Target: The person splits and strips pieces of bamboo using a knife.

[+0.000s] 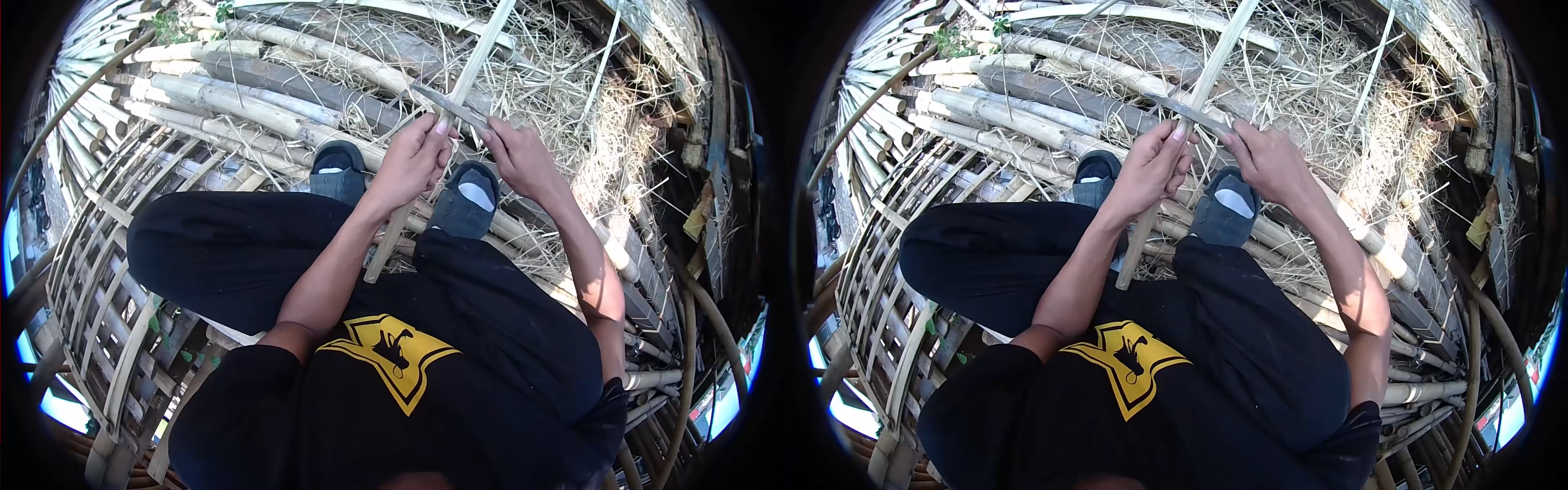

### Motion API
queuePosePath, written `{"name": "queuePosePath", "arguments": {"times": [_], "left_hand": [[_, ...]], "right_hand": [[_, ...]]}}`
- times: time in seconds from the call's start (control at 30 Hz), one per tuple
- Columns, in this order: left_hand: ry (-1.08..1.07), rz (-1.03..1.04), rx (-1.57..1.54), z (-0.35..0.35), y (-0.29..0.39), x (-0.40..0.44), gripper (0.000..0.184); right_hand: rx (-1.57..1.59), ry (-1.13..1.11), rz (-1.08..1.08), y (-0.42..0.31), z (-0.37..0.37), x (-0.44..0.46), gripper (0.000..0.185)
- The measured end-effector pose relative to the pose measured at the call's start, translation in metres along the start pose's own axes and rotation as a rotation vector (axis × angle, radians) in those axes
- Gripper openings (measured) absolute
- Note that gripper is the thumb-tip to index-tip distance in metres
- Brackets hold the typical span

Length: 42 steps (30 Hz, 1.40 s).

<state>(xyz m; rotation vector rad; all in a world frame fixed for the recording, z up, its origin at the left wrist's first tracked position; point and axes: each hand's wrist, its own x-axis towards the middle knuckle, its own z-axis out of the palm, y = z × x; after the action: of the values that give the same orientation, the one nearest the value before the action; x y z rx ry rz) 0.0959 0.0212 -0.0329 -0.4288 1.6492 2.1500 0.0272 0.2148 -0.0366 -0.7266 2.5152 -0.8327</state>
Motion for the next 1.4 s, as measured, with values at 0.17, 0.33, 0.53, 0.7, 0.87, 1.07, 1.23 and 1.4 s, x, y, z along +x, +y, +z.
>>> {"name": "queuePosePath", "arguments": {"times": [0.17,0.33,0.53,0.7,0.87,1.07,1.23,1.4], "left_hand": [[-0.138,-0.112,-0.195,-0.005,0.018,-0.002,0.026],[-0.205,-0.152,-0.207,-0.004,0.016,-0.004,0.023],[-0.089,-0.202,-0.091,0.003,0.006,-0.003,0.016],[-0.039,-0.165,-0.121,0.003,0.009,0.003,0.016],[-0.033,-0.177,-0.15,-0.004,0.009,-0.007,0.017],[-0.067,-0.217,-0.207,-0.005,0.014,-0.011,0.018],[-0.036,-0.199,-0.042,0.003,0.009,-0.007,0.018],[-0.012,-0.127,0.107,0.0,0.002,-0.005,0.017]], "right_hand": [[0.007,-0.024,-0.071,-0.005,-0.013,0.006,0.036],[0.026,-0.049,-0.092,-0.007,-0.011,0.001,0.037],[-0.176,0.006,-0.106,0.015,-0.001,0.006,0.039],[-0.317,0.084,-0.129,0.029,-0.002,0.019,0.042],[-0.303,0.144,0.272,0.067,-0.032,0.04,0.05],[-0.209,0.561,0.381,0.12,-0.107,0.014,0.057],[0.041,0.043,0.271,0.04,-0.047,0.008,0.047],[0.093,-0.023,-0.028,-0.007,0.008,-0.001,0.042]]}}
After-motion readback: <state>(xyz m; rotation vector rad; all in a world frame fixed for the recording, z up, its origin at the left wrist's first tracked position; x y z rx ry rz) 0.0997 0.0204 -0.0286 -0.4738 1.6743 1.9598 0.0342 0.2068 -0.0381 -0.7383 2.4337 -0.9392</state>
